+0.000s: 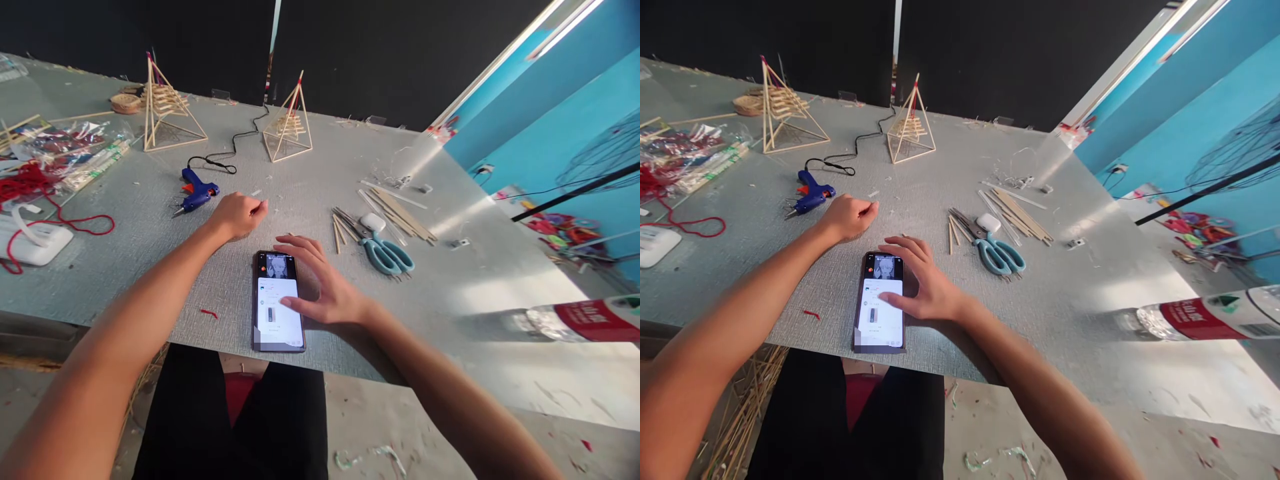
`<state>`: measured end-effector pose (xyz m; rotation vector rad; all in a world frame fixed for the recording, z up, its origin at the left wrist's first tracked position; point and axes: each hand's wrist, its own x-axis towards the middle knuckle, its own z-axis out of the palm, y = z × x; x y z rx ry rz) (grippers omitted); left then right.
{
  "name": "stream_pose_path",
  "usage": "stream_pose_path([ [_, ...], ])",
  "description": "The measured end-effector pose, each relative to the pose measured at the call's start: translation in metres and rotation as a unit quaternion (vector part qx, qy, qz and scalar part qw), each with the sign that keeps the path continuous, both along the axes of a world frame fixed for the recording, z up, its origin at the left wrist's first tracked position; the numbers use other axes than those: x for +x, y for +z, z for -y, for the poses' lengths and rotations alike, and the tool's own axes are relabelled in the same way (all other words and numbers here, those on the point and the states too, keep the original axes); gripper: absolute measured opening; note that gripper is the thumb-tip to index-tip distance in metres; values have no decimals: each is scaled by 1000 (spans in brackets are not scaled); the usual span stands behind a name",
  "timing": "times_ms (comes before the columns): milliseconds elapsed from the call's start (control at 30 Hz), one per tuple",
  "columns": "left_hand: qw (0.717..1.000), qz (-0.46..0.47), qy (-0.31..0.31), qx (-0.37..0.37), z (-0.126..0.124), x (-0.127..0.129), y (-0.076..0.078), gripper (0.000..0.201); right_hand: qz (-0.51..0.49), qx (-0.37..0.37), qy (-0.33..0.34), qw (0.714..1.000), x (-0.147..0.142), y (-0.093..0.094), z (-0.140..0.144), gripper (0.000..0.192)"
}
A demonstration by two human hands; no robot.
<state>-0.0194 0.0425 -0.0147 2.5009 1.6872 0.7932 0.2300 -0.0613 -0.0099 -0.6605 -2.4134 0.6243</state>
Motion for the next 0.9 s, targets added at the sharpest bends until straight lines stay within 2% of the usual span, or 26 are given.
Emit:
stream_pose_path([
  [200, 1000, 10, -8, 5, -1, 1, -2, 54, 42, 20, 42, 998, -8, 2, 19, 93],
  [467, 1000, 20, -13, -2, -3, 1, -3, 53, 81, 26, 51, 995, -7, 0, 16, 98],
  [767, 999, 24, -20, 11, -6, 1, -8, 53, 38, 22, 38, 998, -4, -3, 14, 77],
  [900, 1000, 20, -18, 9, -6, 1, -8, 53, 35, 26, 34, 998, -4, -5, 11, 78],
])
